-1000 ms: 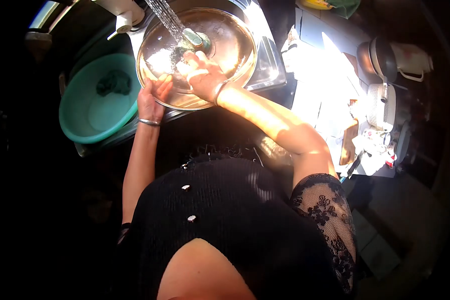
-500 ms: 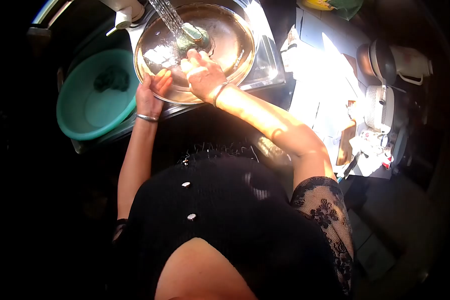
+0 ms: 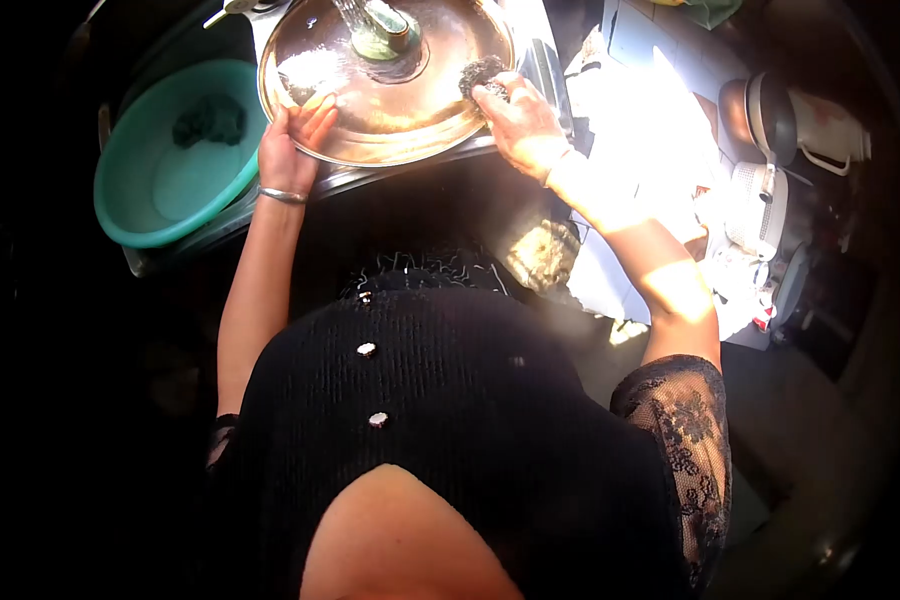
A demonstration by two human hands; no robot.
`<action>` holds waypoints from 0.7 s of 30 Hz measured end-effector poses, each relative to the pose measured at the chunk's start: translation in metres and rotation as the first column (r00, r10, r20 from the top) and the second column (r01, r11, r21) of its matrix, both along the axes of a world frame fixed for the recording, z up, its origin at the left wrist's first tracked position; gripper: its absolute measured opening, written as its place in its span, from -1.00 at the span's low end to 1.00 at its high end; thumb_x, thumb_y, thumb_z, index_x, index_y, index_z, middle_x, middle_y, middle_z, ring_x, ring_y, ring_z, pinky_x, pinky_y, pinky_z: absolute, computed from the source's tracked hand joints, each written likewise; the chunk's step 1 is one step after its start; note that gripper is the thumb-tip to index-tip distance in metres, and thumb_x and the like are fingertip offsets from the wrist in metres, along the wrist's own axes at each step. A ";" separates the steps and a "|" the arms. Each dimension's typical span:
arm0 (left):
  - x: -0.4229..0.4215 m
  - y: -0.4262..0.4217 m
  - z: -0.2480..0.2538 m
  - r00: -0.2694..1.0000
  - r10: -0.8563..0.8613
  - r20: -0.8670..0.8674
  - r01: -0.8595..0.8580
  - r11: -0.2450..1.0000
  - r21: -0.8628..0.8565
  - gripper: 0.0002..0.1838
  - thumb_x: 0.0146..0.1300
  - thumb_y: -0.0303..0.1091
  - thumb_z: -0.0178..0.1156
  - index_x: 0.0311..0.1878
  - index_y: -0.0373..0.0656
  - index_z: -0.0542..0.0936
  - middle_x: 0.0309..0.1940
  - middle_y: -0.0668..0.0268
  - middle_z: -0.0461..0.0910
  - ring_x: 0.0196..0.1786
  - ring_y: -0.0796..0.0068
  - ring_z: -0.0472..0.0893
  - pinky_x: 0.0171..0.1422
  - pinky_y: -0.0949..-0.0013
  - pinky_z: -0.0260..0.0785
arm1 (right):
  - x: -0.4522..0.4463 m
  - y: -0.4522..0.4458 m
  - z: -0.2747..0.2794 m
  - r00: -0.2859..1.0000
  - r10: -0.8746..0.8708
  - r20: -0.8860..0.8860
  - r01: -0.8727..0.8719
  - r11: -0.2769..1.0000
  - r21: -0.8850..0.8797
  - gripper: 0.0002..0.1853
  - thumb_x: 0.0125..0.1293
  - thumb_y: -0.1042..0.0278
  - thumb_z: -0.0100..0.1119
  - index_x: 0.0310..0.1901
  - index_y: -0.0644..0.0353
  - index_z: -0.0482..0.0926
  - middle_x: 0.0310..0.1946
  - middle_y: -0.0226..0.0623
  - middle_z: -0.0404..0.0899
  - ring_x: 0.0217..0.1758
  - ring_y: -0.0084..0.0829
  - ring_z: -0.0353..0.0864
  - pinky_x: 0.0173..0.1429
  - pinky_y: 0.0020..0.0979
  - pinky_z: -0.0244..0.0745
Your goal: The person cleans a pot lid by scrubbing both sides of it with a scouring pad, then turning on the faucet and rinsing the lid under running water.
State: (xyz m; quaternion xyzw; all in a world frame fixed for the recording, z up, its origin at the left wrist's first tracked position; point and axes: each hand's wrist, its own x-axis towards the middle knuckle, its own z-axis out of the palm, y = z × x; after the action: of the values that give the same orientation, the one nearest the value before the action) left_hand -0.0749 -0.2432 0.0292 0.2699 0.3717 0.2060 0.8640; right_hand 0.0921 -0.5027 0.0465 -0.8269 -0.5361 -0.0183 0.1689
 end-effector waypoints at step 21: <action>-0.003 0.008 -0.002 0.998 0.051 -0.021 -0.050 0.997 0.051 -0.57 0.50 -0.14 -0.35 -0.18 -0.37 0.35 -0.08 -0.20 0.53 0.01 -0.16 0.56 0.12 -0.07 0.48 | -0.051 0.078 0.017 0.826 0.546 -0.141 -0.538 0.838 0.093 -0.50 -0.10 0.55 0.23 0.00 0.08 0.53 -0.11 -0.16 0.44 -0.04 -0.15 0.49 -0.02 -0.28 0.46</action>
State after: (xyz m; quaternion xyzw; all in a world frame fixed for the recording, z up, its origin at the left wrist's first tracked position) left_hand -0.0774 -0.2352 0.0274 0.2845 0.3824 0.2342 0.8473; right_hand 0.0416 -0.4244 0.0637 -0.6351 -0.7325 0.0841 0.2303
